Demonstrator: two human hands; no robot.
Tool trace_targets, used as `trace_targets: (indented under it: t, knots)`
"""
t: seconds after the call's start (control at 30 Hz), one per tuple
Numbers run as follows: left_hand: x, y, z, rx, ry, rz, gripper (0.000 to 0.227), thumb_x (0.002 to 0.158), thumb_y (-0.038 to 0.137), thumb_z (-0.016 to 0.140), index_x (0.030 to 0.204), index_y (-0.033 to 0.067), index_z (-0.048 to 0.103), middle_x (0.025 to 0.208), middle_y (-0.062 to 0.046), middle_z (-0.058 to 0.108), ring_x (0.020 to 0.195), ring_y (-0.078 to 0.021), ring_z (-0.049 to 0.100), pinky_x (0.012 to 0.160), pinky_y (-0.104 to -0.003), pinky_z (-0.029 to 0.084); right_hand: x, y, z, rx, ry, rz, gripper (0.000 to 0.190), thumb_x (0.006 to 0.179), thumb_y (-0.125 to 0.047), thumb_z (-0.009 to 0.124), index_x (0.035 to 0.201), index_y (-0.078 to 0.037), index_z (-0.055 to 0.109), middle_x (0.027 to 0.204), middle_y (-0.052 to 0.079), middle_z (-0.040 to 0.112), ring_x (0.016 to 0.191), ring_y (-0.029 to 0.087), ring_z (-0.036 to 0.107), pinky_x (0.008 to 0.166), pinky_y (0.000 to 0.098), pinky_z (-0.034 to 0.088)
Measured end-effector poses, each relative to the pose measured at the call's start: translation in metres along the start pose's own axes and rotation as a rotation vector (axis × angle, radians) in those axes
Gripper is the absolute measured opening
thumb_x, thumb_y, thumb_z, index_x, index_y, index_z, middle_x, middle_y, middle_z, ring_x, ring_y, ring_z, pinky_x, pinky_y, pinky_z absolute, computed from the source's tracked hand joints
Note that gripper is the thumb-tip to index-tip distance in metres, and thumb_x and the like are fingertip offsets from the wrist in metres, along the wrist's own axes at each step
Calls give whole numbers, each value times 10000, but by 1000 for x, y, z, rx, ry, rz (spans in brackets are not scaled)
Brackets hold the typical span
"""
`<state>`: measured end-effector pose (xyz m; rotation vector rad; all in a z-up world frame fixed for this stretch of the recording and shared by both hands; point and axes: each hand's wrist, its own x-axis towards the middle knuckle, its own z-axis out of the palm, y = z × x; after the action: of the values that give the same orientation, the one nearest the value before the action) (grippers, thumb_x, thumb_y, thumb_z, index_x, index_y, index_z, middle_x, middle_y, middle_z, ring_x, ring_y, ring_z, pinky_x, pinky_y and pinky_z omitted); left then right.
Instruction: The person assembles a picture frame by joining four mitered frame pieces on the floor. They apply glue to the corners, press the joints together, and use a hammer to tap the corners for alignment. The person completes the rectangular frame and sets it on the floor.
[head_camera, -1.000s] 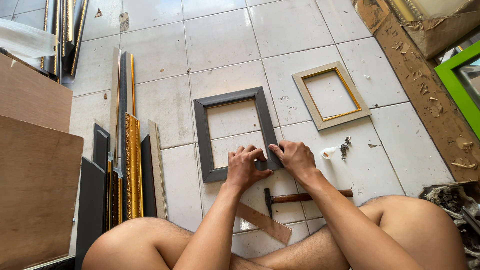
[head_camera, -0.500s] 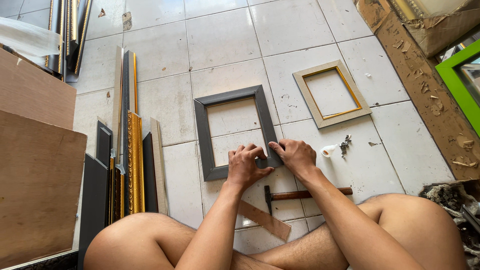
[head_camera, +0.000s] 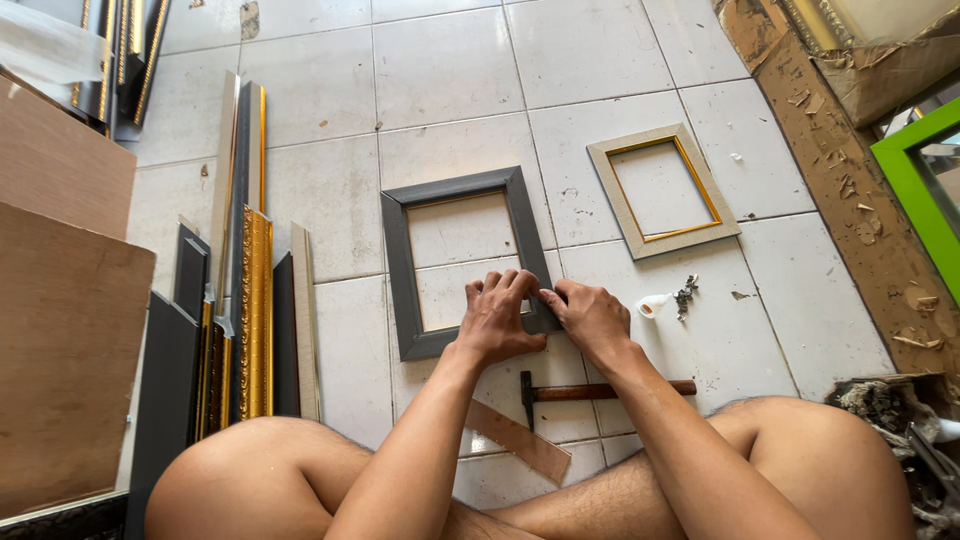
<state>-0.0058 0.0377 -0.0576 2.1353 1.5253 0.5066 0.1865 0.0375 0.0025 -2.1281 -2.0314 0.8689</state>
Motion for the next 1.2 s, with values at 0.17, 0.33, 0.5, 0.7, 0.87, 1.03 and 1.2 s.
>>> trace_targets:
  t: [0.17, 0.33, 0.5, 0.7, 0.87, 1.03, 1.2]
  knots:
    - [-1, 6, -9, 8, -69, 13, 825, 589, 532, 873, 1340, 356, 579, 1073, 55, 591, 1235, -241, 586, 1157, -598, 391, 2, 5, 2, -2, -30, 1, 514, 1163, -603, 476, 1146, -207, 804, 987, 214, 820, 1078, 473, 812, 899, 588, 633]
    - [-3, 10, -18, -6, -100, 22, 822, 639, 465, 857, 1408, 339, 595, 1086, 26, 600, 1239, -260, 581, 1174, -600, 360, 1, 4, 1, 20, -21, -33, 512, 1176, -559, 471, 1141, -165, 795, 977, 250, 810, 1057, 496, 806, 889, 599, 634]
    - [-3, 7, -15, 6, -99, 25, 855, 637, 474, 847, 1437, 330, 580, 1103, 23, 600, 1251, -263, 581, 1172, -594, 363, -2, 1, -1, 18, 2, -46, 510, 1197, -534, 474, 1122, -153, 804, 962, 232, 816, 1028, 466, 819, 867, 573, 646]
    - [0, 14, -13, 118, -134, 28, 997, 647, 494, 784, 1598, 435, 493, 1155, 22, 547, 1202, -267, 565, 1129, -579, 390, -6, -2, -7, 50, -30, -23, 527, 1161, -604, 496, 1172, -174, 800, 1018, 233, 829, 1081, 483, 803, 919, 606, 631]
    - [0, 19, -12, 173, -129, 44, 910, 650, 513, 766, 1539, 458, 579, 1182, -3, 521, 1188, -276, 560, 1127, -565, 411, -25, -14, -28, 8, -91, 11, 402, 1172, -464, 547, 1211, -169, 818, 1031, 192, 852, 1092, 427, 812, 965, 576, 627]
    - [3, 18, -6, 157, -126, 56, 812, 657, 493, 772, 1462, 462, 665, 1174, -14, 512, 1180, -270, 562, 1146, -544, 427, -34, -11, -36, 64, -207, 50, 343, 1140, -348, 625, 1279, -119, 838, 1080, 164, 874, 1151, 396, 805, 1011, 577, 604]
    - [4, 16, -1, 152, -75, 70, 687, 668, 510, 762, 1352, 496, 703, 1150, -13, 519, 1185, -267, 587, 1120, -537, 461, -16, -10, -14, -83, -126, 104, 568, 1104, -646, 579, 1119, -155, 863, 996, 157, 857, 1118, 409, 808, 983, 564, 606]
